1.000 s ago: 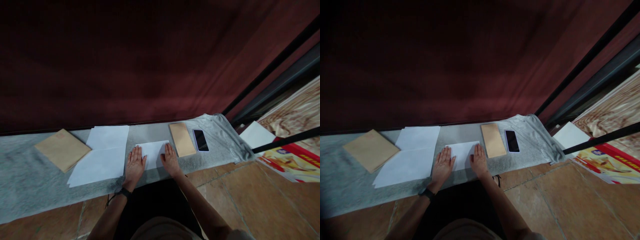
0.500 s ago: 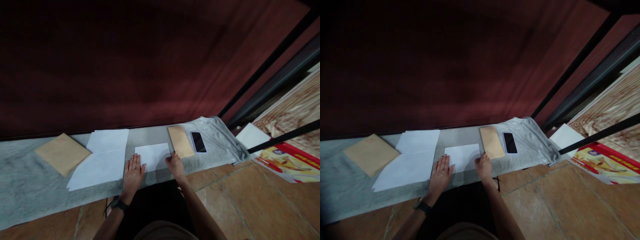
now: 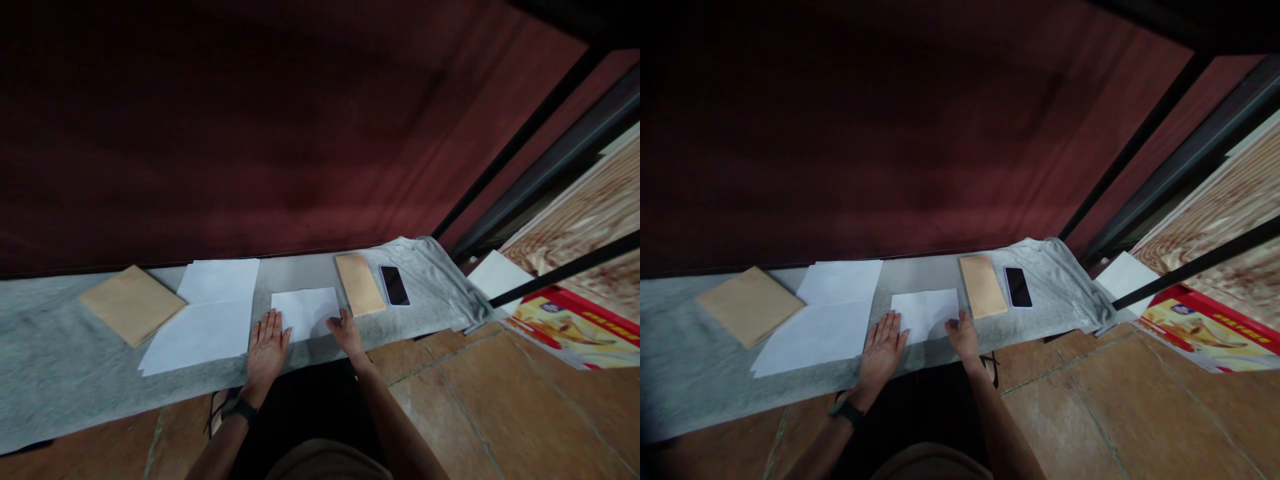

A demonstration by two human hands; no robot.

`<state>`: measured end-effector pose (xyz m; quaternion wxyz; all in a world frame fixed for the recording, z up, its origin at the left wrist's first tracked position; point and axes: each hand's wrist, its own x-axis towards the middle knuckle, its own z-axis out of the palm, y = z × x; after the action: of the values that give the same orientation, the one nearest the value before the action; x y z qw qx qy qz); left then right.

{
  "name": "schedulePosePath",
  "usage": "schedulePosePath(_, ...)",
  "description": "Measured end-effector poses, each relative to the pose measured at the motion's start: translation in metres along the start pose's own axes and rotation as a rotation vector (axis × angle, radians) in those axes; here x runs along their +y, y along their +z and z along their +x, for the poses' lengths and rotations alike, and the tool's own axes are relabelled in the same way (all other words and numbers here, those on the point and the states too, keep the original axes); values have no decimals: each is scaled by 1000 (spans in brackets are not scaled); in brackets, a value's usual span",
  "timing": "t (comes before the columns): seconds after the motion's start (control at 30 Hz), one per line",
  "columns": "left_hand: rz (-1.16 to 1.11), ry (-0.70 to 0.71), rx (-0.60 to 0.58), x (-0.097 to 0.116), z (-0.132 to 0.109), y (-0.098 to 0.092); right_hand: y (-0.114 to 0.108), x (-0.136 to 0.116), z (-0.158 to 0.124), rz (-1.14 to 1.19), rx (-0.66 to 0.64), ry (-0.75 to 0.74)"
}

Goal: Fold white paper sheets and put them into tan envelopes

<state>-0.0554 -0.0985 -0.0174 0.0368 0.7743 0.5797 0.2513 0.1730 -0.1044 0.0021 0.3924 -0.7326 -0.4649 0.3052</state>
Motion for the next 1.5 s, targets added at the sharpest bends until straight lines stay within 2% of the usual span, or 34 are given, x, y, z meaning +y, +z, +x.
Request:
schedulePosePath(0.13, -148, -58, -4, -4, -1, -4, -3, -21, 11, 167, -94, 8)
schedulePosePath(0.3, -336, -193, 23, -8, -1, -6, -26, -73, 32, 335, -118, -89)
schedulePosePath(0.33, -363, -205, 26, -8, -1, -6, -33, -84, 34, 362, -107, -132)
schedulePosePath(0.4, -418, -225, 37, -8, -1, -7, -44, -102, 31, 382, -65, -328)
schedulePosePath(0.47, -496, -256, 56, -8, -2, -9, -50, -112, 20, 240, -35, -492)
schedulePosePath(0.57, -687, -394, 98, -4, -5, -12, -41, -106, -6, -163, -24, -626)
schedulePosePath(0.67, -968, -617, 121, 8, -7, -16, -17, -88, -34, -503, -151, -692)
schedulePosePath(0.77, -1259, -779, 62, 24, -8, -21, 9, -74, -56, -602, -259, -682)
schedulePosePath(0.83, -1357, -841, -2, 32, -7, -21, 22, -69, -68, -585, -309, -676)
schedulePosePath(0.93, -1305, -857, -4, 35, -4, -18, 29, -63, -77, -497, -393, -722)
schedulePosePath(1.03, -1150, -787, -47, 23, 0, -14, 26, -55, -72, -383, -430, -726)
schedulePosePath(1.17, -1058, -734, -263, -2, 12, -19, 12, -40, -47, -252, -266, -583)
schedulePosePath(1.27, -1020, -728, -401, -19, 24, -24, 3, -30, -26, -232, -128, -540)
schedulePosePath(1.37, -961, -676, -377, -27, 39, -23, 4, -26, -12, -308, -63, -543)
schedulePosePath(1.5, -739, -487, -280, -28, 54, -13, 22, -25, -2, -450, -94, -560)
